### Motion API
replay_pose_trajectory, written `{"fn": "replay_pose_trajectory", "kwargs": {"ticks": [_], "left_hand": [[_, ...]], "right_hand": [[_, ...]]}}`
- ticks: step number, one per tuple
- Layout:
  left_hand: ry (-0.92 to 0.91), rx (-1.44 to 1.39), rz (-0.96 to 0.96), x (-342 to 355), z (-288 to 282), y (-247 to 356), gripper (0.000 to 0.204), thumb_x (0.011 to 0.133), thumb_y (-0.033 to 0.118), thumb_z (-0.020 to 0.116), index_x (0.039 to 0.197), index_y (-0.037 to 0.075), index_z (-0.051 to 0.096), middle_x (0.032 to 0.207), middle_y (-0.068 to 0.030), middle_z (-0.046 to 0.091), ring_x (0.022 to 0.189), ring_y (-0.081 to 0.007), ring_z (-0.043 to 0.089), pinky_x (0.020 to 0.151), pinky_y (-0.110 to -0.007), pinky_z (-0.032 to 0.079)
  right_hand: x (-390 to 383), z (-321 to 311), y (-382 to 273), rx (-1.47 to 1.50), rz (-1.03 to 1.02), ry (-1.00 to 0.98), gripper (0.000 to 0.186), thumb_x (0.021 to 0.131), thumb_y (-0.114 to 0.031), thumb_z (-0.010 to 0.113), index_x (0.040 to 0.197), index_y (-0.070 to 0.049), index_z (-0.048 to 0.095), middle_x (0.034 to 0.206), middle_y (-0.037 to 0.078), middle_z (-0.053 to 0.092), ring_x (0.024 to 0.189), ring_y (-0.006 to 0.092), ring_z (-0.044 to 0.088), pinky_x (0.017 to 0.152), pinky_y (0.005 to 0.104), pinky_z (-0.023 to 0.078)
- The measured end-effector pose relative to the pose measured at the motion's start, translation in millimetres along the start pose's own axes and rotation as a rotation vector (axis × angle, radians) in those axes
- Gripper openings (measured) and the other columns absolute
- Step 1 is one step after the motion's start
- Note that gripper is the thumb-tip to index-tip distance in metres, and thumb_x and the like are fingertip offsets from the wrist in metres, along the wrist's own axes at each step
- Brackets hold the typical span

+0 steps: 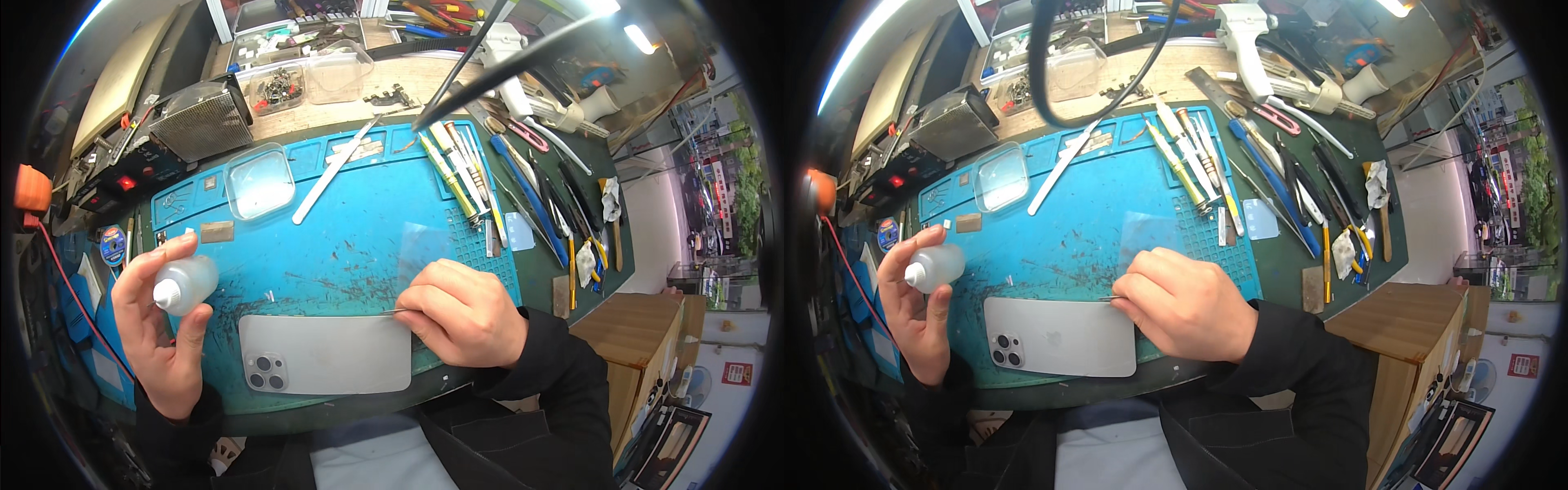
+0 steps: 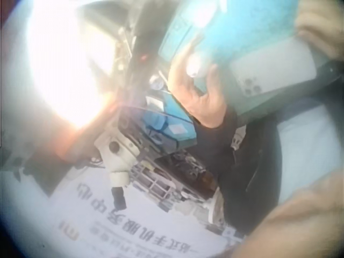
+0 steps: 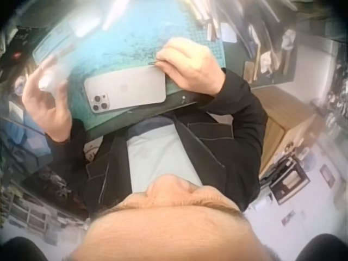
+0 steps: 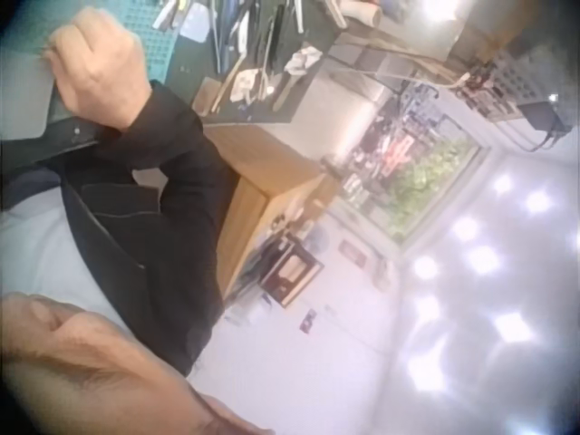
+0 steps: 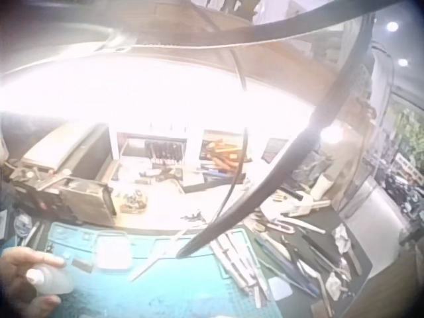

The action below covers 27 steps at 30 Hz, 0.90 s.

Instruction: The person applies a liquid adhesive from a small bottle along the edges of a smartphone's back panel. They repeatedly squeeze the bottle to dispense the liquid and use their fingers to spread it along the seams. The person also uses a thin tool to work along the edges of the device.

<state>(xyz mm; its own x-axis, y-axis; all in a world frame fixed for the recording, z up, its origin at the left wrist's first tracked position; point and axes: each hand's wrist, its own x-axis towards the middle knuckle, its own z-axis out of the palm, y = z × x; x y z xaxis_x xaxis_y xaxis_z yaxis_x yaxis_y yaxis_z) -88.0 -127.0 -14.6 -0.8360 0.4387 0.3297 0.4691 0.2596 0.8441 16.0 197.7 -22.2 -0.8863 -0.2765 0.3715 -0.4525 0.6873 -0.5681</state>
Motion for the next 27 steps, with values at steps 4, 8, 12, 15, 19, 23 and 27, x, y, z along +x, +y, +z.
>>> {"fn": "replay_pose_trajectory", "kwargs": {"ticks": [4,8,12,15,19,23,27], "left_hand": [[0.006,0.002,-0.017,-0.6,-0.8,2.3,0.058,0.099,0.022,0.078,0.143,0.003,0.045,0.142,-0.0237,0.062,0.138,-0.0357,0.058,0.117,-0.045,0.044],[-0.004,0.014,-0.034,-2.6,-1.1,4.7,0.058,0.098,0.023,0.079,0.141,0.005,0.046,0.141,-0.0232,0.062,0.138,-0.0354,0.058,0.116,-0.046,0.044],[-0.011,0.017,-0.049,-4.0,-2.1,4.7,0.058,0.097,0.024,0.08,0.141,0.005,0.047,0.141,-0.0226,0.063,0.138,-0.0347,0.059,0.116,-0.045,0.045],[-0.015,0.016,-0.054,-4.2,-1.8,4.4,0.058,0.097,0.024,0.08,0.14,0.006,0.047,0.141,-0.0222,0.063,0.138,-0.0342,0.059,0.115,-0.044,0.045],[-0.012,0.021,-0.06,-4.4,-0.9,5.4,0.057,0.097,0.023,0.08,0.14,0.006,0.047,0.14,-0.022,0.063,0.137,-0.0338,0.059,0.115,-0.044,0.046],[-0.013,0.032,-0.066,-4.7,-1.7,4.4,0.057,0.097,0.023,0.08,0.14,0.006,0.047,0.14,-0.022,0.063,0.138,-0.0336,0.059,0.115,-0.043,0.046],[-0.015,0.027,-0.062,-3.9,-0.3,5.6,0.057,0.096,0.023,0.08,0.139,0.006,0.047,0.141,-0.0219,0.063,0.138,-0.0336,0.059,0.115,-0.043,0.046]], "right_hand": [[0.4,-1.0,-1.6,0.009,0.002,-0.014,0.018,0.082,-0.003,0.082,0.091,-0.005,0.067,0.083,0.006,0.058,0.072,0.025,0.061,0.06,0.0354,0.052],[0.7,-0.4,-1.6,0.01,0.001,-0.004,0.019,0.08,-0.001,0.082,0.091,-0.005,0.067,0.082,0.006,0.058,0.071,0.0245,0.06,0.06,0.0353,0.051],[0.8,-1.3,-1.2,0.018,-0.005,0.0,0.021,0.079,-0.001,0.083,0.092,-0.005,0.067,0.082,0.006,0.058,0.07,0.0245,0.06,0.059,0.0355,0.05],[0.4,-0.7,-1.6,0.025,-0.003,0.002,0.021,0.079,0.0,0.083,0.092,-0.005,0.067,0.083,0.006,0.058,0.07,0.0245,0.06,0.059,0.0358,0.05],[0.2,0.3,-1.3,0.027,-0.002,0.012,0.022,0.078,0.0,0.083,0.093,-0.004,0.068,0.083,0.006,0.059,0.07,0.0245,0.06,0.059,0.0359,0.05],[1.6,0.5,-0.4,0.031,-0.004,0.002,0.022,0.078,0.0,0.083,0.093,-0.004,0.068,0.083,0.006,0.06,0.069,0.0244,0.06,0.059,0.0359,0.05],[-0.4,-0.4,-1.5,0.025,-0.003,0.007,0.022,0.078,0.0,0.083,0.092,-0.005,0.068,0.083,0.006,0.06,0.069,0.0243,0.06,0.058,0.0359,0.05]]}}
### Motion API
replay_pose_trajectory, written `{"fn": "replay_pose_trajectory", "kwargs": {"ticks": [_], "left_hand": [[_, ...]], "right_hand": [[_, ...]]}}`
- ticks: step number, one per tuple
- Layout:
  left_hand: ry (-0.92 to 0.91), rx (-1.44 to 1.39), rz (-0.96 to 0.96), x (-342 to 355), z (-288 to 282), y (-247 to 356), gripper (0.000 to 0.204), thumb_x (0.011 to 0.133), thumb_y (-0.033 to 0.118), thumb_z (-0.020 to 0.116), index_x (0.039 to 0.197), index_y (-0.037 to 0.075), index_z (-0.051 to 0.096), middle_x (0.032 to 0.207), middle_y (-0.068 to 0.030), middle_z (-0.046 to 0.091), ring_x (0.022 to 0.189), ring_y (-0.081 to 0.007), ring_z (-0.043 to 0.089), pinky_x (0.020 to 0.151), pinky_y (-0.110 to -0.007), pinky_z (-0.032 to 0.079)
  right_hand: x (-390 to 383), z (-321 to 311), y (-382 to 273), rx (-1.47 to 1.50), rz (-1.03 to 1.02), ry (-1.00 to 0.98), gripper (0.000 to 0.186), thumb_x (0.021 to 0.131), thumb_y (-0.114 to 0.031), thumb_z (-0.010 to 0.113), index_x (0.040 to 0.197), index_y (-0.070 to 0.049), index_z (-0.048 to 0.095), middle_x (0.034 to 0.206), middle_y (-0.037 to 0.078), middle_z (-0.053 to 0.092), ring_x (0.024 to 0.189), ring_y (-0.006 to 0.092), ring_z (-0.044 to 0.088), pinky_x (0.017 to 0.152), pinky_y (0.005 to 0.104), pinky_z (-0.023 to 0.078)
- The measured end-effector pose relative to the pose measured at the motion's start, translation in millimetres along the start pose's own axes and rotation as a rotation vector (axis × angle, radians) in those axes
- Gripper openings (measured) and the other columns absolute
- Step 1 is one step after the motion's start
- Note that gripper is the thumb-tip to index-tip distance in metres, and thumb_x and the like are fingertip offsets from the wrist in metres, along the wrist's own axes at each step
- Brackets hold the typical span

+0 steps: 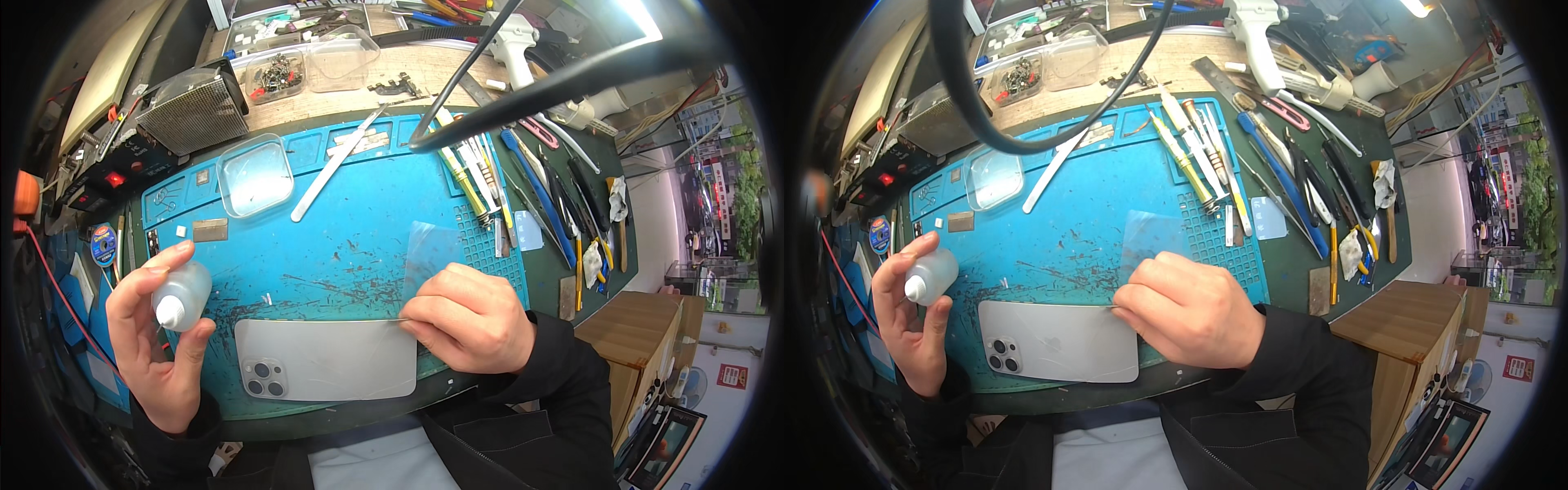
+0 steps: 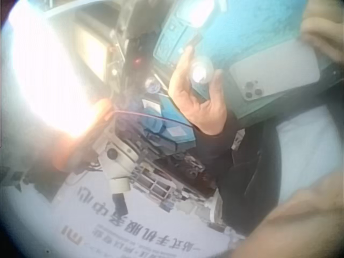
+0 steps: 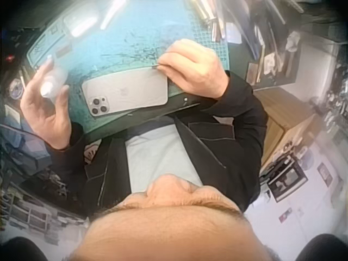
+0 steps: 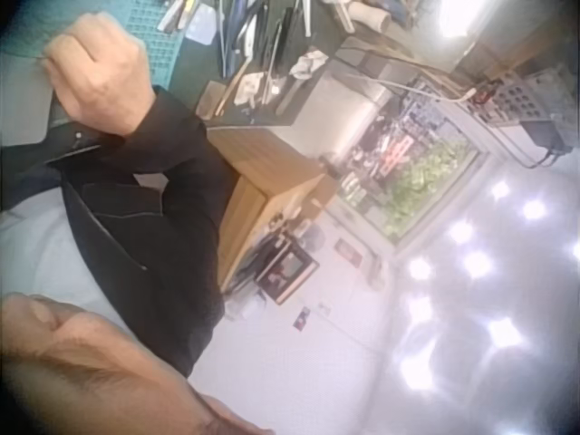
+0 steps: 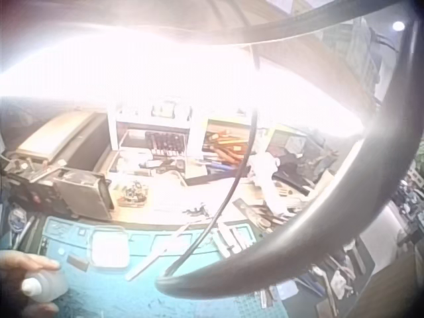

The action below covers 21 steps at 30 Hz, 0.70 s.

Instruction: The person applies a liquid adhesive from a small bottle along the edges of a smartphone's back panel. They repeatedly squeeze the bottle to dispense the liquid and use their fingers to spread it along the seams. The person also uses a thin tool to work along the edges of the device.

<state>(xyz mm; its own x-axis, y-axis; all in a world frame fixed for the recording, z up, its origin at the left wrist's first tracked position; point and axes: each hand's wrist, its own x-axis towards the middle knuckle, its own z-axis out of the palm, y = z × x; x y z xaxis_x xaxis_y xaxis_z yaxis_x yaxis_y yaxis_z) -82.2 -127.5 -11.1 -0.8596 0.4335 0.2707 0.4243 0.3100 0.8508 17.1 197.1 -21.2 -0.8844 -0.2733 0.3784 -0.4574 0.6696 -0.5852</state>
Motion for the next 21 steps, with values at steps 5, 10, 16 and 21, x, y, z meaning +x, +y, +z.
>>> {"fn": "replay_pose_trajectory", "kwargs": {"ticks": [5,10,16,21], "left_hand": [[0.002,0.008,0.0,0.2,-0.1,-0.4,0.057,0.096,0.023,0.081,0.139,0.006,0.047,0.141,-0.0219,0.063,0.138,-0.0334,0.059,0.115,-0.043,0.046],[0.005,0.008,-0.004,-0.3,-0.3,-1.5,0.057,0.096,0.023,0.081,0.139,0.006,0.047,0.141,-0.0216,0.063,0.138,-0.0332,0.059,0.115,-0.043,0.046],[0.007,0.012,-0.007,-0.4,-0.2,-1.8,0.057,0.096,0.022,0.081,0.139,0.006,0.047,0.142,-0.0218,0.063,0.139,-0.0334,0.058,0.115,-0.043,0.045],[-0.013,0.022,0.003,0.7,-1.3,-1.9,0.056,0.096,0.019,0.081,0.139,0.006,0.047,0.142,-0.0223,0.062,0.139,-0.0339,0.058,0.116,-0.043,0.045]], "right_hand": [[0.2,0.2,0.6,-0.002,-0.001,-0.004,0.021,0.078,0.0,0.083,0.092,-0.005,0.068,0.083,0.006,0.06,0.069,0.0244,0.06,0.058,0.036,0.05],[-0.4,1.2,0.0,-0.008,0.004,0.005,0.02,0.079,0.0,0.083,0.092,-0.005,0.067,0.082,0.006,0.059,0.069,0.0247,0.059,0.058,0.036,0.05],[-0.2,1.3,-0.3,-0.003,0.008,0.009,0.02,0.079,-0.001,0.083,0.092,-0.005,0.067,0.082,0.006,0.06,0.069,0.0246,0.059,0.058,0.036,0.05],[0.7,-0.4,-0.5,0.0,0.016,-0.011,0.02,0.079,-0.001,0.083,0.092,-0.005,0.067,0.083,0.006,0.059,0.069,0.0244,0.059,0.058,0.0358,0.05]]}}
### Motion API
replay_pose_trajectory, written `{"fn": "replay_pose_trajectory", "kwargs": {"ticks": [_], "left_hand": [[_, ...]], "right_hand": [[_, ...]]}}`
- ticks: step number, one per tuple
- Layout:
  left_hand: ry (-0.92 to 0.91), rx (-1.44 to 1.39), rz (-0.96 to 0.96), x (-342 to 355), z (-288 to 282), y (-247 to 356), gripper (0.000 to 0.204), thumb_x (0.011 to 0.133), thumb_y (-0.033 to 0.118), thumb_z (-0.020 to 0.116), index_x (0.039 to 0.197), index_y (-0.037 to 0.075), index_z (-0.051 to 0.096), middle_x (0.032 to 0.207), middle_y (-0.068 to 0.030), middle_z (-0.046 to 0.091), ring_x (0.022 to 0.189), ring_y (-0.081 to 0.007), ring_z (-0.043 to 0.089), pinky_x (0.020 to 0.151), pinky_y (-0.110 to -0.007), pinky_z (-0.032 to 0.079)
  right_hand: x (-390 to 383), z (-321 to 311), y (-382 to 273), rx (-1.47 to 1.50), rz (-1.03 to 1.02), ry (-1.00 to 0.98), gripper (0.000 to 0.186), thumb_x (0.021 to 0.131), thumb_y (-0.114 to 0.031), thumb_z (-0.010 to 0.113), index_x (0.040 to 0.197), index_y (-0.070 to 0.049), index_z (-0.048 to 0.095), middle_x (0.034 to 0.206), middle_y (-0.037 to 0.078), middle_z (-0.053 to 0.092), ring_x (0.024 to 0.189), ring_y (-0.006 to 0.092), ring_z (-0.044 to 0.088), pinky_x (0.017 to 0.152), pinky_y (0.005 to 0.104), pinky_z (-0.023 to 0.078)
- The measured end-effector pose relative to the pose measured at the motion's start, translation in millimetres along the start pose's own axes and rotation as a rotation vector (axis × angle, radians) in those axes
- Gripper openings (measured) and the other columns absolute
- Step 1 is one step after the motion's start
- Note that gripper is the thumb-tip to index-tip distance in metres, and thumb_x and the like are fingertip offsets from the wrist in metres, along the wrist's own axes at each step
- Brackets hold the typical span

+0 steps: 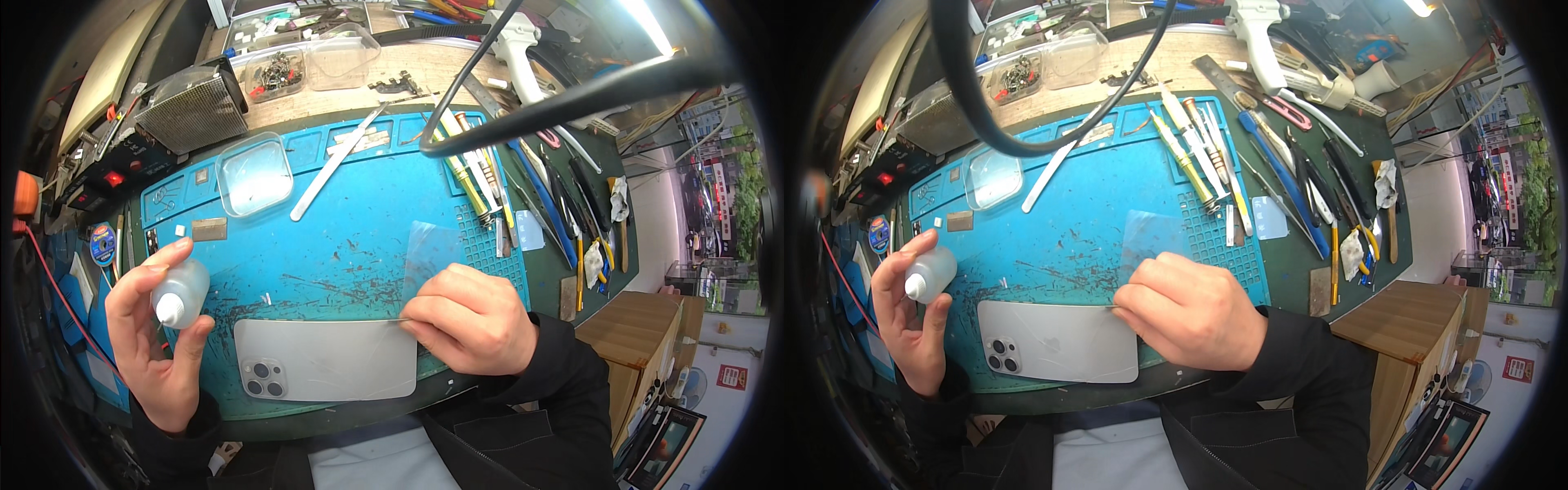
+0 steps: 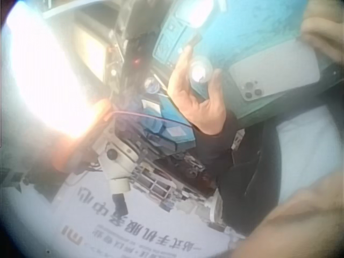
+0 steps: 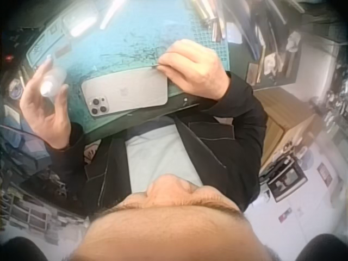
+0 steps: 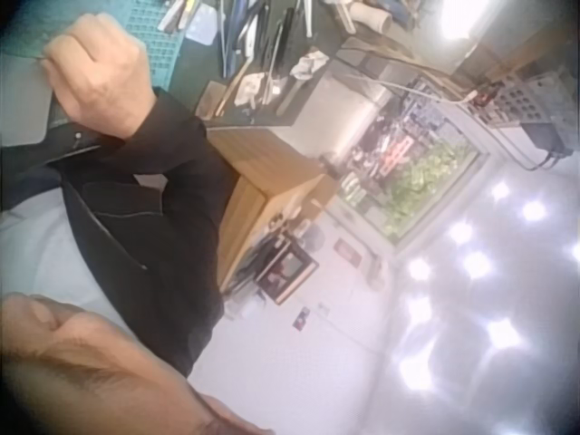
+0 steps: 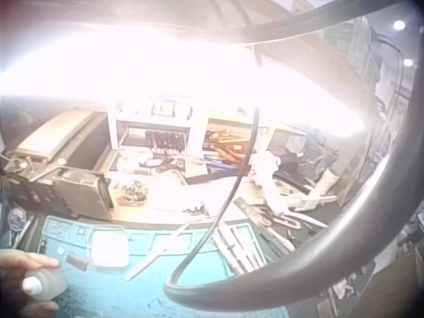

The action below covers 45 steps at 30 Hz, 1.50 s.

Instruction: The person applies a liquid adhesive from a small bottle along the edges of a smartphone's back panel. They repeatedly squeeze the bottle to dispense the liquid and use their fingers to spread it along the seams. The person also uses a thin tool to work along the edges of the device.

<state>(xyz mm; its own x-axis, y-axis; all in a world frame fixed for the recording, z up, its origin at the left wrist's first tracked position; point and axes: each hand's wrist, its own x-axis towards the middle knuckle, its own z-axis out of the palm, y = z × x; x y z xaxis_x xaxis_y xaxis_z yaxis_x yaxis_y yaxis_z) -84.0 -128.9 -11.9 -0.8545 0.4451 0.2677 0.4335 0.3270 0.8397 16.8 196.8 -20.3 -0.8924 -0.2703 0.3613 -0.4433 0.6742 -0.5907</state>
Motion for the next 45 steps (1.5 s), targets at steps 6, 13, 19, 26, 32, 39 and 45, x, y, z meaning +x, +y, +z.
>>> {"fn": "replay_pose_trajectory", "kwargs": {"ticks": [6,13,19,26,32,39,45], "left_hand": [[0.005,-0.026,0.005,0.4,0.8,1.0,0.056,0.095,0.016,0.081,0.139,0.006,0.047,0.142,-0.0229,0.062,0.139,-0.0343,0.058,0.116,-0.044,0.044],[-0.023,-0.064,0.032,-3.5,4.4,3.4,0.058,0.095,0.016,0.081,0.14,0.005,0.046,0.142,-0.0246,0.062,0.137,-0.0358,0.059,0.115,-0.046,0.045],[-0.109,-0.022,0.177,-13.2,18.2,-4.9,0.065,0.098,0.019,0.078,0.149,-0.001,0.042,0.142,-0.0266,0.06,0.136,-0.0386,0.057,0.116,-0.051,0.044],[-0.068,-0.15,0.14,-16.7,31.4,-9.4,0.065,0.101,0.029,0.075,0.149,-0.001,0.043,0.141,-0.0258,0.061,0.135,-0.0388,0.058,0.116,-0.052,0.044],[-0.014,-0.225,0.035,-12.3,28.9,-9.6,0.073,0.099,0.036,0.077,0.15,-0.004,0.044,0.142,-0.0243,0.062,0.138,-0.0355,0.057,0.118,-0.049,0.044],[-0.155,0.079,0.088,9.7,37.3,-9.1,0.068,0.09,0.002,0.081,0.15,-0.002,0.049,0.143,-0.0225,0.064,0.132,-0.0292,0.062,0.113,-0.042,0.048],[-0.048,-0.058,-0.084,2.5,42.2,1.7,0.091,0.088,0.006,0.082,0.164,0.001,0.032,0.154,-0.0207,0.053,0.142,-0.0293,0.053,0.119,-0.042,0.042]], "right_hand": [[0.4,-0.1,-0.9,-0.021,-0.009,-0.002,0.021,0.079,0.0,0.083,0.092,-0.004,0.067,0.082,0.006,0.059,0.069,0.0241,0.059,0.059,0.0356,0.05],[-1.4,1.5,-3.0,-0.026,-0.016,-0.003,0.022,0.078,0.001,0.083,0.094,-0.003,0.067,0.084,0.007,0.061,0.069,0.0243,0.06,0.059,0.0358,0.051],[0.3,0.7,-2.0,-0.025,-0.022,-0.012,0.024,0.077,0.002,0.083,0.094,-0.003,0.068,0.085,0.007,0.062,0.069,0.025,0.061,0.059,0.0358,0.052],[0.2,0.5,-3.8,0.004,0.001,0.03,0.024,0.076,0.002,0.084,0.095,-0.003,0.07,0.085,0.007,0.064,0.071,0.0257,0.064,0.059,0.0357,0.052],[-3.3,2.1,-0.9,0.031,0.035,0.096,0.026,0.076,0.0,0.086,0.097,-0.002,0.071,0.086,0.008,0.065,0.075,0.0263,0.067,0.062,0.0353,0.055],[-0.9,-0.4,-1.5,-0.002,0.038,0.026,0.025,0.078,-0.001,0.086,0.098,-0.003,0.071,0.087,0.008,0.065,0.076,0.0264,0.067,0.063,0.0353,0.055],[-1.1,1.0,-0.2,0.029,0.046,0.041,0.023,0.078,0.001,0.084,0.095,-0.003,0.069,0.088,0.008,0.064,0.075,0.0272,0.065,0.063,0.0364,0.053]]}}
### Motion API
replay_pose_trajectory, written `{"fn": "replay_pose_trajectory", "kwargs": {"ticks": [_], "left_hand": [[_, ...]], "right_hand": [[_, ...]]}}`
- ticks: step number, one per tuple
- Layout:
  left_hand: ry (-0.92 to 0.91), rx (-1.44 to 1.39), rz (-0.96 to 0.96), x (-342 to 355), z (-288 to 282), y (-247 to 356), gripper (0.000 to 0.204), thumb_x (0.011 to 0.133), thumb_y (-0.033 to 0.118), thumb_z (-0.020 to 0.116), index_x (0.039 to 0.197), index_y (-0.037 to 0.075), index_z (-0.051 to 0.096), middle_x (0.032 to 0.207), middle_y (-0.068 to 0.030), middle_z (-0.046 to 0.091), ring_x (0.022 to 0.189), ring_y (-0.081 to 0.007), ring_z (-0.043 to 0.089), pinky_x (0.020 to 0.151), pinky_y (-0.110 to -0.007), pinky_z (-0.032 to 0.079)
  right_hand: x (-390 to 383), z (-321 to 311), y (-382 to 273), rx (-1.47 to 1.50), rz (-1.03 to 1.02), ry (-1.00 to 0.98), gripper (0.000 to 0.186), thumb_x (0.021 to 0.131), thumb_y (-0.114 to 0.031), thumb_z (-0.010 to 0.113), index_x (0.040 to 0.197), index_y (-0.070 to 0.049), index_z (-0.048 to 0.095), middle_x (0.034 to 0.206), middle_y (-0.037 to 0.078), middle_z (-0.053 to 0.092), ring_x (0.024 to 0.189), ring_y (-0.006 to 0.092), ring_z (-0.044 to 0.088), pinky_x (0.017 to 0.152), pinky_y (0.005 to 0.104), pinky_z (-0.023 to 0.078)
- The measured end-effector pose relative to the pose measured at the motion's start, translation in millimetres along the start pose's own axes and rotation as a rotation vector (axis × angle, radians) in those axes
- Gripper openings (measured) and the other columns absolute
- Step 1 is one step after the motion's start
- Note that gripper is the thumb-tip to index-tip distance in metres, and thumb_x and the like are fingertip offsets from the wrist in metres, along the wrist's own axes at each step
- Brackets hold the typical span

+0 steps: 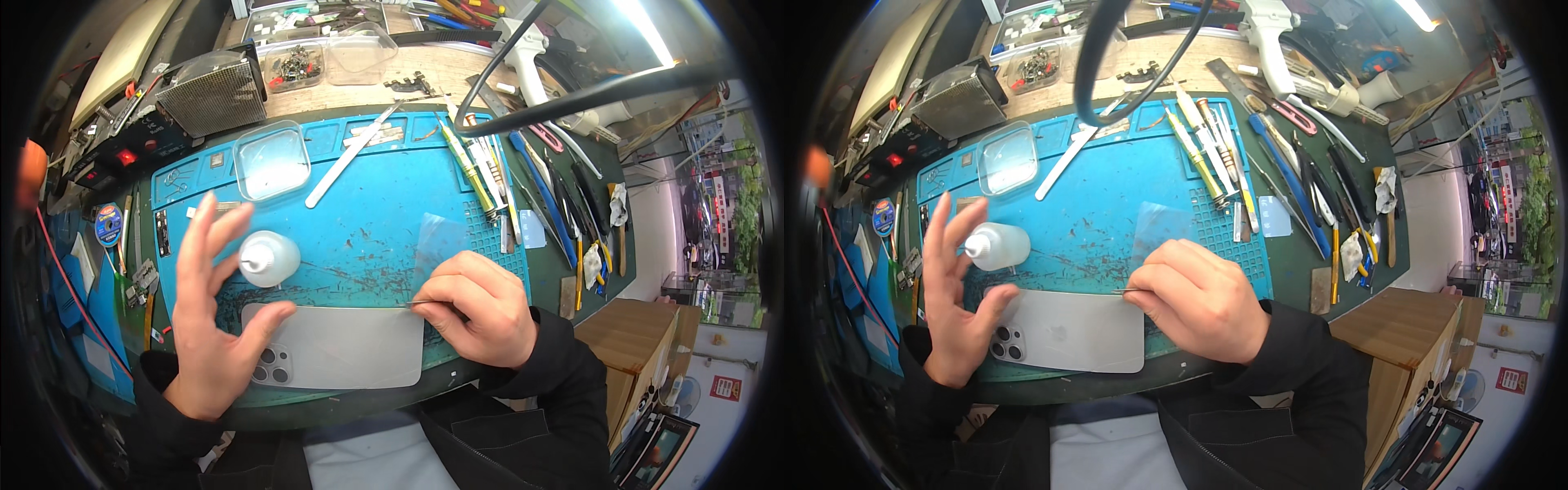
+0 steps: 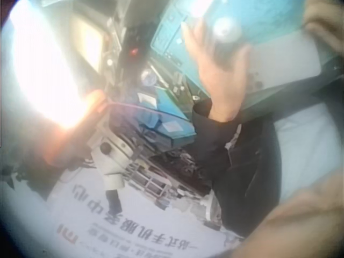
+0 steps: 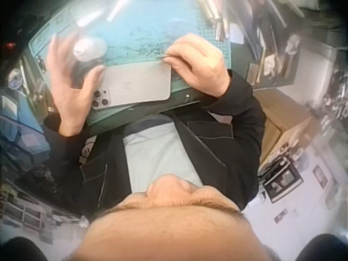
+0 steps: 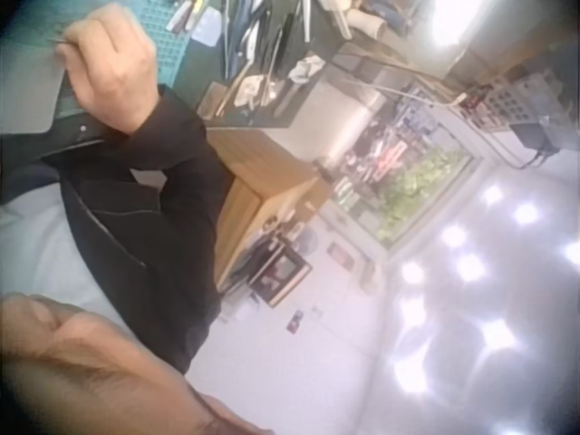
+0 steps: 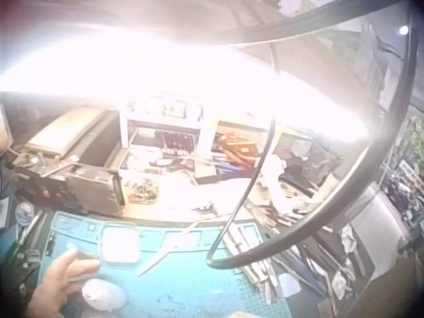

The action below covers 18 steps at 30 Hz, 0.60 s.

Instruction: The person applies a liquid adhesive from a small bottle along the edges of a smartphone's back panel. They repeatedly squeeze the bottle to dispense the liquid and use their fingers to spread it along the seams. The person also uses a thin tool to work along the edges of the device.

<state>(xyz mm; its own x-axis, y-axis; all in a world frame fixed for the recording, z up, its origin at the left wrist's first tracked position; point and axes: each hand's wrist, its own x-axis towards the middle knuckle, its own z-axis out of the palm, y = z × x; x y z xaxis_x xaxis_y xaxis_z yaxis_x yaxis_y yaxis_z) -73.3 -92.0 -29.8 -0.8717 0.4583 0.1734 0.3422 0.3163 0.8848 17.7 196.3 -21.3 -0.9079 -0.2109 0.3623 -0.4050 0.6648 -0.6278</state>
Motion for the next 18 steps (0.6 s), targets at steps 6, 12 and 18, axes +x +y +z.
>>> {"fn": "replay_pose_trajectory", "kwargs": {"ticks": [6,12,18], "left_hand": [[-0.211,0.411,-0.053,-37.5,-33.8,23.9,0.107,0.078,0.045,0.092,0.157,-0.003,0.039,0.155,-0.0195,0.051,0.142,-0.0353,0.05,0.12,-0.048,0.037],[-0.255,0.476,0.095,-51.9,-29.0,13.6,0.112,0.069,0.052,0.093,0.153,-0.002,0.042,0.151,-0.02,0.054,0.134,-0.0411,0.051,0.114,-0.052,0.039],[-0.25,0.489,0.102,-51.9,-25.4,12.0,0.109,0.067,0.048,0.095,0.151,-0.002,0.046,0.148,-0.0196,0.057,0.132,-0.0398,0.051,0.111,-0.052,0.04]], "right_hand": [[1.2,0.7,0.7,0.001,-0.038,-0.024,0.022,0.078,0.003,0.082,0.094,-0.003,0.067,0.086,0.008,0.062,0.073,0.0271,0.062,0.062,0.0367,0.051],[2.0,0.1,0.0,-0.003,-0.022,-0.054,0.023,0.078,0.002,0.082,0.093,-0.003,0.066,0.086,0.008,0.06,0.074,0.0273,0.062,0.062,0.0365,0.051],[1.1,0.1,-0.1,-0.006,-0.019,-0.059,0.023,0.078,0.003,0.082,0.093,-0.003,0.066,0.086,0.008,0.06,0.073,0.0272,0.062,0.061,0.0364,0.051]]}}
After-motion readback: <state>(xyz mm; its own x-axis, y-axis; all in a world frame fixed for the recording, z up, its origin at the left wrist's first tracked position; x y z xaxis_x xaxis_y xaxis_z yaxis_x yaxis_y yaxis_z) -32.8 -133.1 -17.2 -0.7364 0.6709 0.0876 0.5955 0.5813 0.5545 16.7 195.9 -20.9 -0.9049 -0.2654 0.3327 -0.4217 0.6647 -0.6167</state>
